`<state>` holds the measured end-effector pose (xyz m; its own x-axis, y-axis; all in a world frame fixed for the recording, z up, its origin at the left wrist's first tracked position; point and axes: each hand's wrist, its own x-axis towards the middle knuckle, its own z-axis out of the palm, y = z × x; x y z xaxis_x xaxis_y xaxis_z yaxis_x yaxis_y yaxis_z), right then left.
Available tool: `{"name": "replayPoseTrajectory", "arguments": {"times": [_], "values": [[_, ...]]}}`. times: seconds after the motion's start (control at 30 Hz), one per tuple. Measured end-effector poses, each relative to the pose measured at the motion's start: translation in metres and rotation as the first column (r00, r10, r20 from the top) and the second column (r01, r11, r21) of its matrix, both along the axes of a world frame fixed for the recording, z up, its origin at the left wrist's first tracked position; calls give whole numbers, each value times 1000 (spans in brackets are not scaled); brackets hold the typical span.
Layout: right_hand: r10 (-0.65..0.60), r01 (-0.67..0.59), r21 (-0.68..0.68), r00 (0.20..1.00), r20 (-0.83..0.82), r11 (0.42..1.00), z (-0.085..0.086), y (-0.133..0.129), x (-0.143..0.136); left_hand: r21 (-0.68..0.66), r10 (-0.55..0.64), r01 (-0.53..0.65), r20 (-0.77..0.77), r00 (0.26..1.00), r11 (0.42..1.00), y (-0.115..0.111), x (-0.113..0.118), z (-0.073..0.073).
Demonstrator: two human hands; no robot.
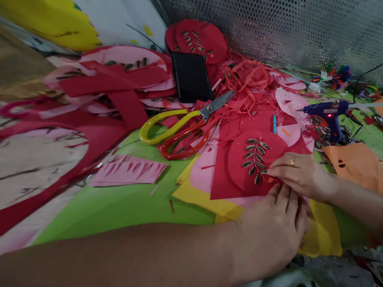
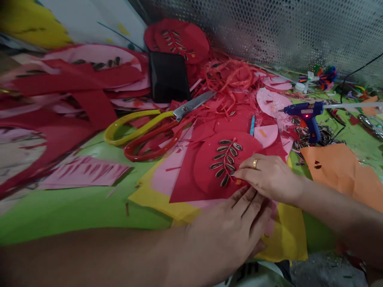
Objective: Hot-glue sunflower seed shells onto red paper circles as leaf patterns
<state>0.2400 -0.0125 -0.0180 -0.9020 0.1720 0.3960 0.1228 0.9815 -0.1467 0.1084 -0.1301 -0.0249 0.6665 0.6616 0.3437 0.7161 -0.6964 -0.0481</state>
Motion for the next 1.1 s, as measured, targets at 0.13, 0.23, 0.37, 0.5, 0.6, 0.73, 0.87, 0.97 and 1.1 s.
{"name": "replayPoseTrajectory", "arguments": {"times": [0.13, 0.23, 0.37, 0.5, 0.6, 0.73, 0.87, 0.97, 1.1], "values": [[25, -27, 34, 998, 49, 999, 4, 1, 0, -30, -1, 0, -39, 999, 1000, 1, 0, 1], [35, -36, 14, 996, 87, 999, 7, 1, 0, -32, -7, 6, -34, 999, 999, 2, 0, 1], [7, 0, -102, 997, 76, 995, 9, 1, 0, -40, -27, 26, -28, 999, 999, 2, -1, 2], [-23, 29, -179, 999, 38, 983, 6, 1, 1, -48, -33, 32, -37, 999, 998, 2, -1, 2], [-8, 16, -142, 998, 55, 990, 5, 2, 2, -31, -29, 27, -41, 999, 999, 2, -1, 1], [25, -25, -2, 995, 91, 1000, 5, 5, 3, -9, -31, 30, -34, 999, 999, 2, -1, 1], [45, -64, 116, 986, 159, 991, 10, 4, 3, -38, -36, 35, -33, 999, 999, 2, -1, 1], [21, -51, 141, 979, 205, 989, 14, 2, 2, -48, -21, 19, -26, 999, 999, 2, -1, 1], [12, -31, 77, 970, 244, 997, 16, 0, 0, -29, -28, 28, -22, 999, 999, 1, -1, 0]]}}
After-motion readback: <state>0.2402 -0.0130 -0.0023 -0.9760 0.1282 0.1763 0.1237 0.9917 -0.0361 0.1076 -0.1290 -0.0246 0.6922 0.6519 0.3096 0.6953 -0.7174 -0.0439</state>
